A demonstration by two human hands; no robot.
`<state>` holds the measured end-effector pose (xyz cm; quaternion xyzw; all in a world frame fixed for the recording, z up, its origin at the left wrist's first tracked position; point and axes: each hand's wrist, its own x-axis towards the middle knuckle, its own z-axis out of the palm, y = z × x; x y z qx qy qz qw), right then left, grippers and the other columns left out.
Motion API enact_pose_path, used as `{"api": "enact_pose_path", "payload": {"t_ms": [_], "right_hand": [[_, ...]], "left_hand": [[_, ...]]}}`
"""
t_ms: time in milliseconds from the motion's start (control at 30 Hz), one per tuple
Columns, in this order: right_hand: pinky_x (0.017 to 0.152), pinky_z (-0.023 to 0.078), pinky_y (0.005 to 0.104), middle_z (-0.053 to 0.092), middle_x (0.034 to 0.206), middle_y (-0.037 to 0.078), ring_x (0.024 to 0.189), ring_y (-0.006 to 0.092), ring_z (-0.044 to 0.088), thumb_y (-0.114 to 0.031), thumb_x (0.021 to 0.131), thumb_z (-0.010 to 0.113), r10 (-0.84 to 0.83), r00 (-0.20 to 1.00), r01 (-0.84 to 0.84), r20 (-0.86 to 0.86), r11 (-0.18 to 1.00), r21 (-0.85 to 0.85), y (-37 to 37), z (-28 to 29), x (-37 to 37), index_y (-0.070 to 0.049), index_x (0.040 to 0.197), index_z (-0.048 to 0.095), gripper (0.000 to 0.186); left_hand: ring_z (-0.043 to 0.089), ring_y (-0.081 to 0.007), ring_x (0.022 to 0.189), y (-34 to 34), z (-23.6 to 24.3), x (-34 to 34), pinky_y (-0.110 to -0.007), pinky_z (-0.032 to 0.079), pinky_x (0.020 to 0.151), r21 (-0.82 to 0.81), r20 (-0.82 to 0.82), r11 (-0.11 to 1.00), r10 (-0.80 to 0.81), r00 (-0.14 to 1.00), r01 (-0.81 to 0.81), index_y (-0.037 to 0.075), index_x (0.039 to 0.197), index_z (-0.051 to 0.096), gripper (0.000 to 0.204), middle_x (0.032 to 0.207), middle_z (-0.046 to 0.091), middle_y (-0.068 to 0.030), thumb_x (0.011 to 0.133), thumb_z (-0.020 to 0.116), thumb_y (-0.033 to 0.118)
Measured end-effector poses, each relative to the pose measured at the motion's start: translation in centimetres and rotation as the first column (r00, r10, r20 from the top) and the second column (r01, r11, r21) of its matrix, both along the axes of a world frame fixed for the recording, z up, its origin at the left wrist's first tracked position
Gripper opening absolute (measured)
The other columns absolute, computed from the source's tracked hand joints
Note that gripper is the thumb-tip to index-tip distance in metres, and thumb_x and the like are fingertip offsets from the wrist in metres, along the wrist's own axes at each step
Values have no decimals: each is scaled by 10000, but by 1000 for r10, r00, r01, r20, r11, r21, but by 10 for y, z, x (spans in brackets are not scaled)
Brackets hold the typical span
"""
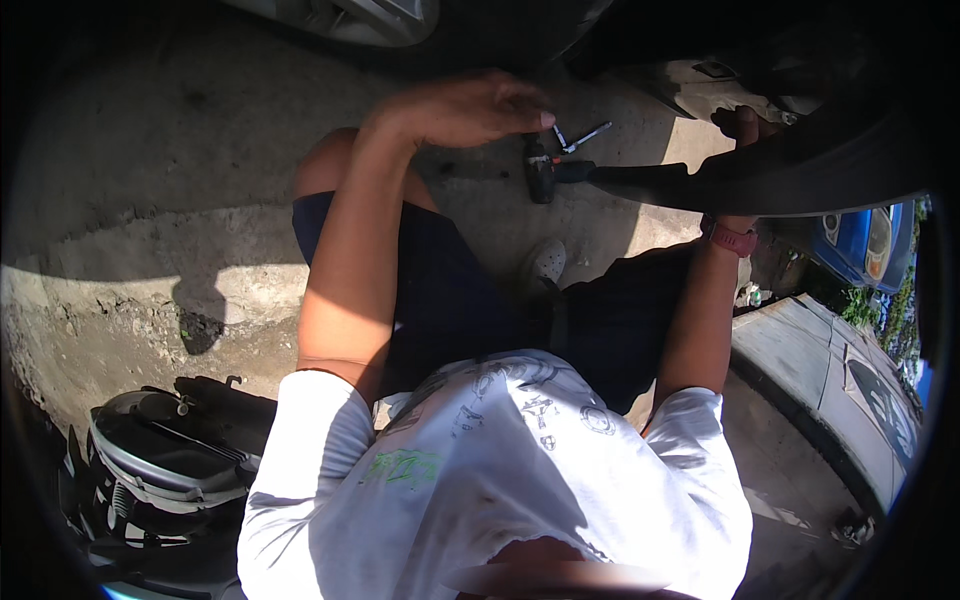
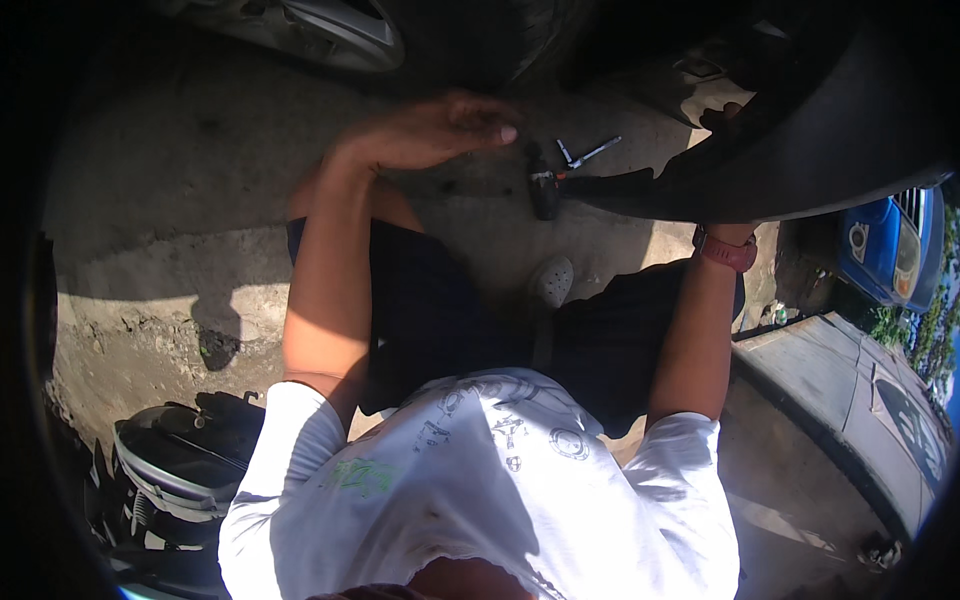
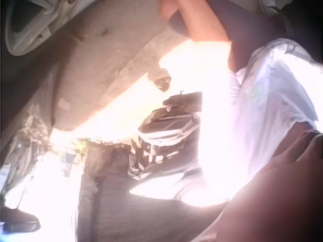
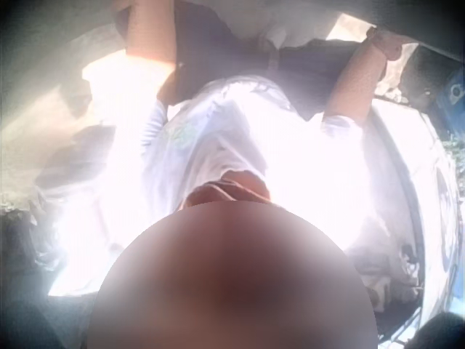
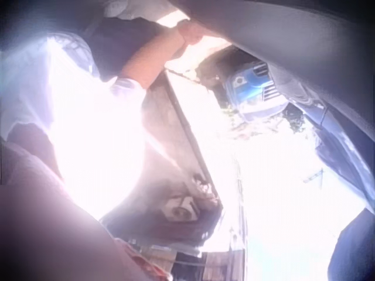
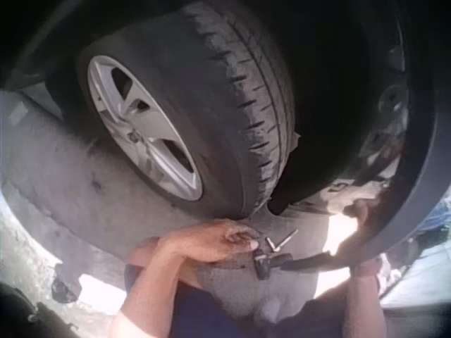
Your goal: The person installs a black plastic wheel arch liner into the front wheel well of a car, aligning it and securing it with fasteners. They then use a power drill to tighten bolts on the front bumper area.
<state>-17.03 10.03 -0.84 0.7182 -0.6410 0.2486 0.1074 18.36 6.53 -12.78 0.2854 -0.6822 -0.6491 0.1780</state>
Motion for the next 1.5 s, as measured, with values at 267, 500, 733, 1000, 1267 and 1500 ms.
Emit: {"api": "enact_pose_path", "payload": {"t_ms": [267,500,733,1000,1267,1500], "right_hand": [[933,563,441,673,1311,129,1078,303,701,-253,1043,637,-855,-82,-91,513,518,850,124,-211,20,-32,1412,580,433],[993,551,471,735,1211,207,1136,393,708,-216,937,701,93,957,-290,275,349,891,105,-290,91,-67,1282,696,376],[1029,532,532,697,1248,260,1195,453,657,-209,942,685,114,984,-173,137,421,890,75,-333,132,-41,1235,684,338],[1045,511,529,652,1308,239,1240,450,614,-134,968,654,217,936,-351,277,540,765,50,-344,180,-11,1265,655,322],[1187,437,478,458,1607,210,1430,407,499,-57,952,625,482,849,-494,216,580,648,-19,-360,265,-1,1469,551,525],[1219,428,476,296,1724,181,1494,409,449,32,906,586,566,824,-363,10,514,777,-70,-372,316,64,1517,492,619]], "left_hand": [[698,-245,1082,10,-45,78,-379,534,948,117,292,910,351,890,-397,32,1281,740,573,1185,773,-136,1024,658,537],[697,-255,1086,19,-50,121,-380,522,940,-237,479,597,758,442,-766,26,1263,751,537,1176,779,-132,1062,592,497],[681,-267,1176,66,12,131,-418,473,1035,32,-14,-87,996,-88,-996,-15,1383,654,506,1263,747,-148,1101,554,392],[636,-281,1068,107,19,150,-386,518,887,738,-488,179,808,-331,-650,-32,1385,606,371,1277,674,-159,1105,547,205],[599,-205,953,152,38,109,-352,512,821,860,-411,140,761,-502,-491,-2,1270,630,249,1129,654,-110,1093,588,168],[572,-240,958,176,60,106,-382,481,827,876,-375,70,722,-581,-477,-14,1189,566,158,1111,598,-126,1071,598,86]]}}
